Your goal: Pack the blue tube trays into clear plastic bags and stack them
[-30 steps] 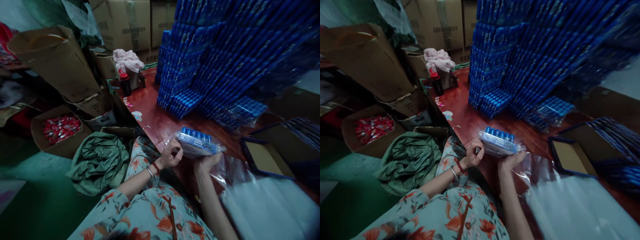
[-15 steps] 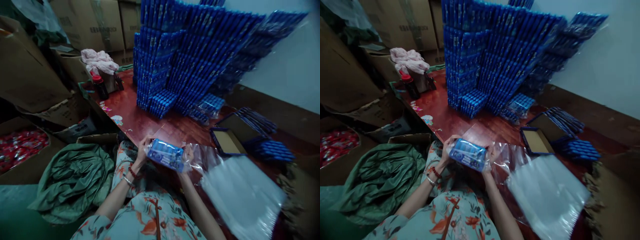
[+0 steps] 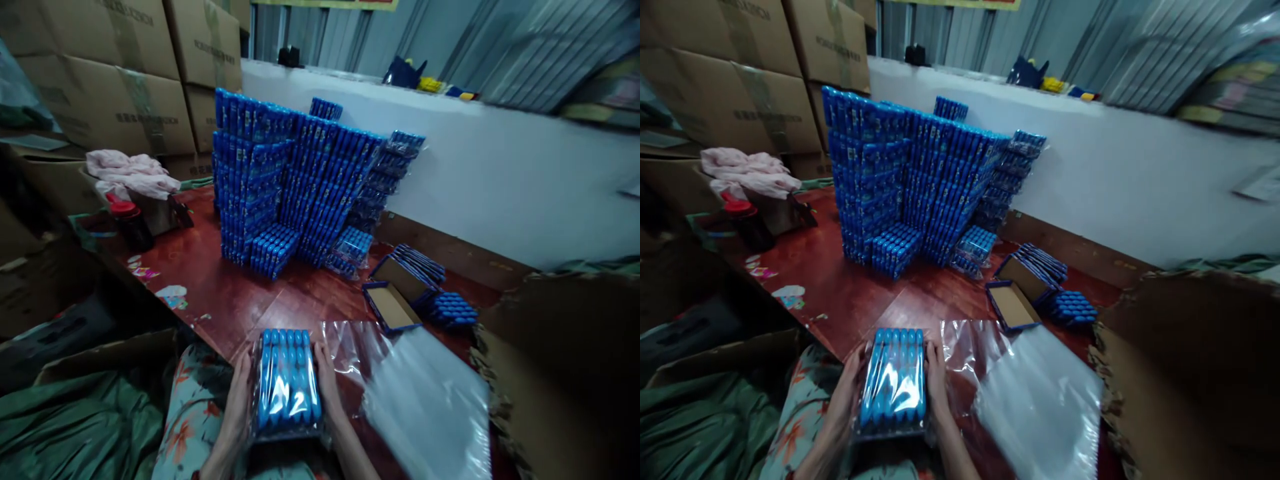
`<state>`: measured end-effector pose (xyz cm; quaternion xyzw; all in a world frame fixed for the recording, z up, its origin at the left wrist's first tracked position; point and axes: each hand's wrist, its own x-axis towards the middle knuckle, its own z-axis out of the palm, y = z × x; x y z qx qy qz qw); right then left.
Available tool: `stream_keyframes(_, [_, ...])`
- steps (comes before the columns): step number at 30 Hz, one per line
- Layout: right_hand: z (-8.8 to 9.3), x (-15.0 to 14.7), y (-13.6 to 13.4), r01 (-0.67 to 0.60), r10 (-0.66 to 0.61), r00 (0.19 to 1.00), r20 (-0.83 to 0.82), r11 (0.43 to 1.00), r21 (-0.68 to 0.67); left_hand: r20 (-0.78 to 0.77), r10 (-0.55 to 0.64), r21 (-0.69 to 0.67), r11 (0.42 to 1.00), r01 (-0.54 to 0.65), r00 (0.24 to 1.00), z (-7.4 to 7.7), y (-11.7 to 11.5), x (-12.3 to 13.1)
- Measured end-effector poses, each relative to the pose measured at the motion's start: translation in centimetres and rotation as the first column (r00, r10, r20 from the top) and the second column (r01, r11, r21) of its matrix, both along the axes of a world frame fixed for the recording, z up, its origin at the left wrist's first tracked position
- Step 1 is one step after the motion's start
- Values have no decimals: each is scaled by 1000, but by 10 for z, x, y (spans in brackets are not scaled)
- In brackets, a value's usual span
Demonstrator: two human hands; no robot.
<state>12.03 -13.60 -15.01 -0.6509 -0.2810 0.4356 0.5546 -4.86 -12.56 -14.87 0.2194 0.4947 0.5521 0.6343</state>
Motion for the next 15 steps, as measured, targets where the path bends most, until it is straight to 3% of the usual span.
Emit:
stream_keyframes(3, [-1,1,-3,-114,113,980,-164,994,6,196,-45,-106,992,66,980,-3,-19,3])
stream_keyframes(6, [-2,-5,-11,-237,245,942,-228,969,63,64,-77,-197,976,89,995,-5,-24,0])
stream_keyframes(8, [3,-8,-16,-322,334,899,-283,943,87,-35,-129,-190,974,120,991,2,-20,-2])
stream_keyframes(10, [15,-6,-18,-335,343,869,-358,938,86,-19,-217,-151,966,211,976,22,-13,-2])
stream_keyframes(12, [36,7,-12,-272,268,863,-428,961,54,59,-304,-75,949,308,951,53,-5,0])
stream_keyframes(15, [76,51,19,-192,181,870,-459,981,22,-15,-360,150,922,358,933,91,12,2])
